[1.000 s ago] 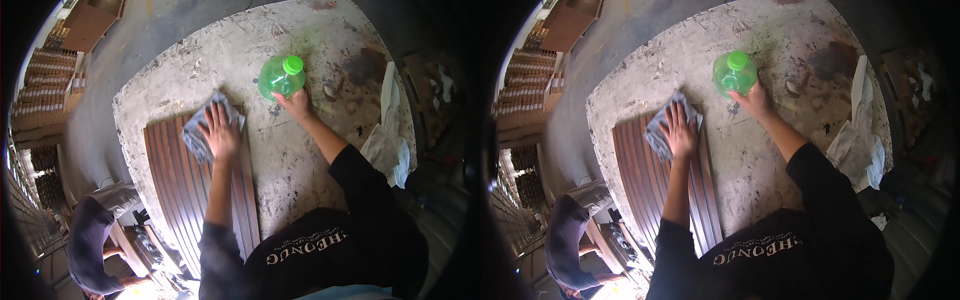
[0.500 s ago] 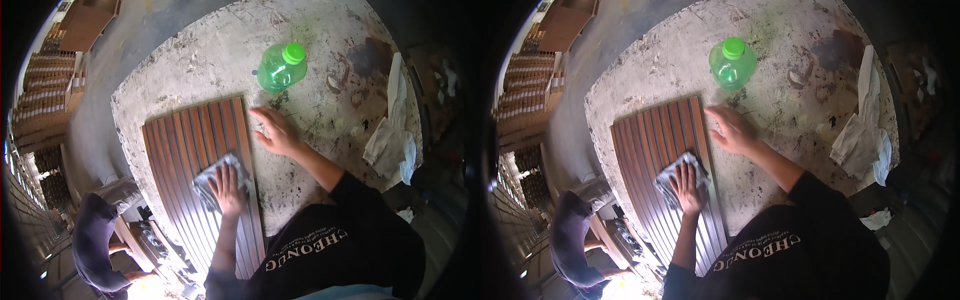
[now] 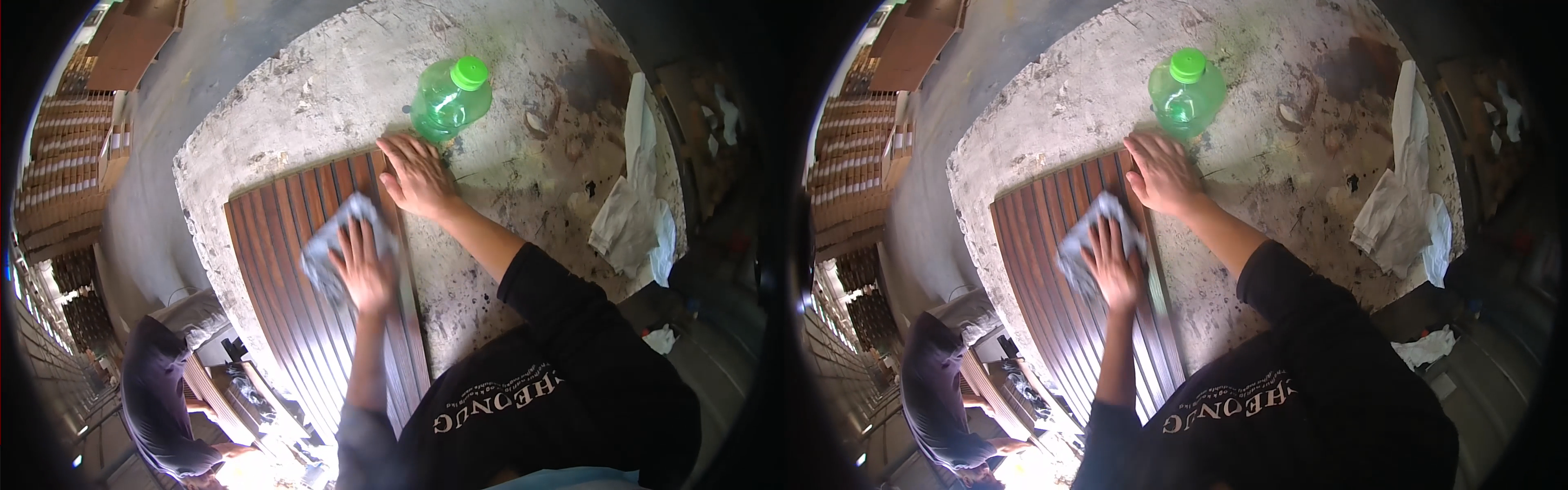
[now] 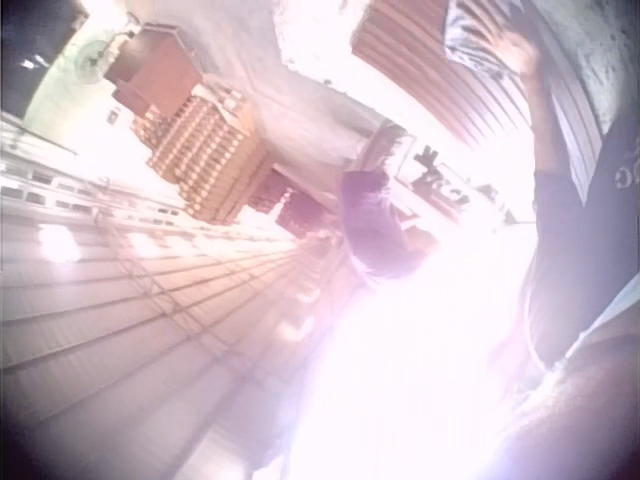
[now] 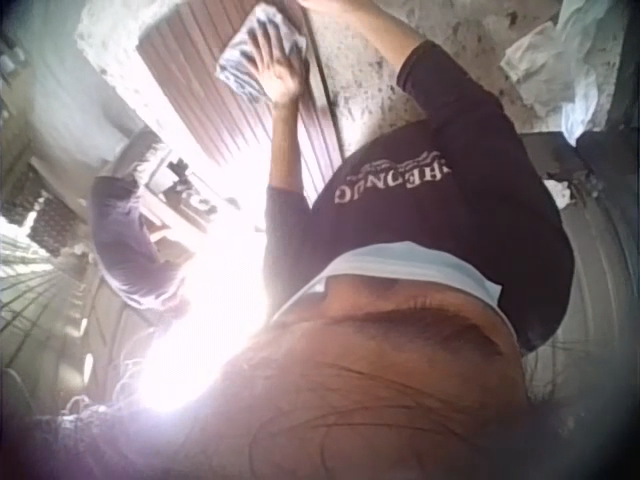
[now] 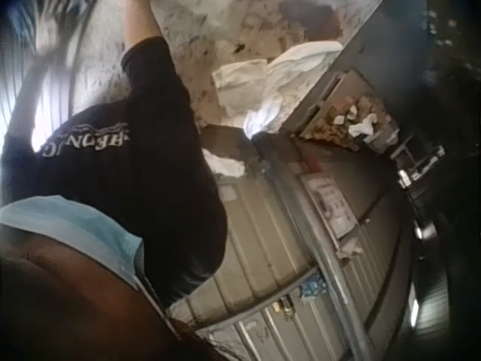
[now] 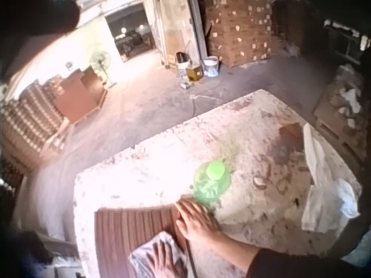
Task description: The person wipes a wooden panel with a cloth after applying a liquid from a plastic bottle.
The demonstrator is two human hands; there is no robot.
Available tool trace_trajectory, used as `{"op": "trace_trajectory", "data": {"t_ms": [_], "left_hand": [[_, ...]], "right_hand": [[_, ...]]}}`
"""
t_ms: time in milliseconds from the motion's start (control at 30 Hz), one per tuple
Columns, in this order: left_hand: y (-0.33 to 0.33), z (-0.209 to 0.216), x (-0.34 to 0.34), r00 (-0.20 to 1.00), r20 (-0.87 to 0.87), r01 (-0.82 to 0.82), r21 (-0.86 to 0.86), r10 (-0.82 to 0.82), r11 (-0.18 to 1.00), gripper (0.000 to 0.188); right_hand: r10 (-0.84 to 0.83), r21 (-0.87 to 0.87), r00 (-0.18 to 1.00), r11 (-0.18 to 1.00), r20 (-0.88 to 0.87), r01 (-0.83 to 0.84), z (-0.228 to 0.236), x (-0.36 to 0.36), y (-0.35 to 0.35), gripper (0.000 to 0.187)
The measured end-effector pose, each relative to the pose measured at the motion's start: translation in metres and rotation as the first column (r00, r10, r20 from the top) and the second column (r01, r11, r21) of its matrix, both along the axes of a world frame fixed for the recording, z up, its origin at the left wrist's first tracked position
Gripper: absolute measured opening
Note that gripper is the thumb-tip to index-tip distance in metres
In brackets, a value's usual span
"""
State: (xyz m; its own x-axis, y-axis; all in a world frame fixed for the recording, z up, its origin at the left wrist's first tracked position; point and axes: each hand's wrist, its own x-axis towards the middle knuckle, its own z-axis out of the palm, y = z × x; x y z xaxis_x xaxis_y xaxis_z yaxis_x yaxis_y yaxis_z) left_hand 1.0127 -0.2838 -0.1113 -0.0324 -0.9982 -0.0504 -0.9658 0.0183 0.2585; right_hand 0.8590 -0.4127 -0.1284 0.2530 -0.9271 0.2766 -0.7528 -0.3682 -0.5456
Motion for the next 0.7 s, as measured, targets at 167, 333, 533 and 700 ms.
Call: {"op": "trace_trajectory", "data": {"t_ms": [167,333,533,700], "left_hand": [[0.191,0.019,0.010,0.997,0.045,-0.067,0.097,0.063,0.993,0.050],[0.131,0.008,0.013,0.988,0.153,0.008,0.053,-0.016,0.999,0.061],[-0.079,0.017,-0.006,0.984,0.174,-0.024,-0.022,0.027,0.999,0.067],[-0.067,0.009,-0.005,0.992,0.107,-0.063,-0.057,0.069,0.996,0.070]], "right_hand": [[0.015,-0.048,0.998,0.999,-0.059,-0.018,0.008,0.006,-0.003,0.049],[0.031,-0.047,0.999,0.998,-0.037,-0.033,0.002,0.005,-0.001,0.047],[-0.009,-0.117,0.977,0.992,0.215,0.035,0.004,0.006,-0.002,0.059],[0.013,-0.153,0.977,0.988,0.213,0.020,-0.005,0.015,-0.003,0.057]]}}
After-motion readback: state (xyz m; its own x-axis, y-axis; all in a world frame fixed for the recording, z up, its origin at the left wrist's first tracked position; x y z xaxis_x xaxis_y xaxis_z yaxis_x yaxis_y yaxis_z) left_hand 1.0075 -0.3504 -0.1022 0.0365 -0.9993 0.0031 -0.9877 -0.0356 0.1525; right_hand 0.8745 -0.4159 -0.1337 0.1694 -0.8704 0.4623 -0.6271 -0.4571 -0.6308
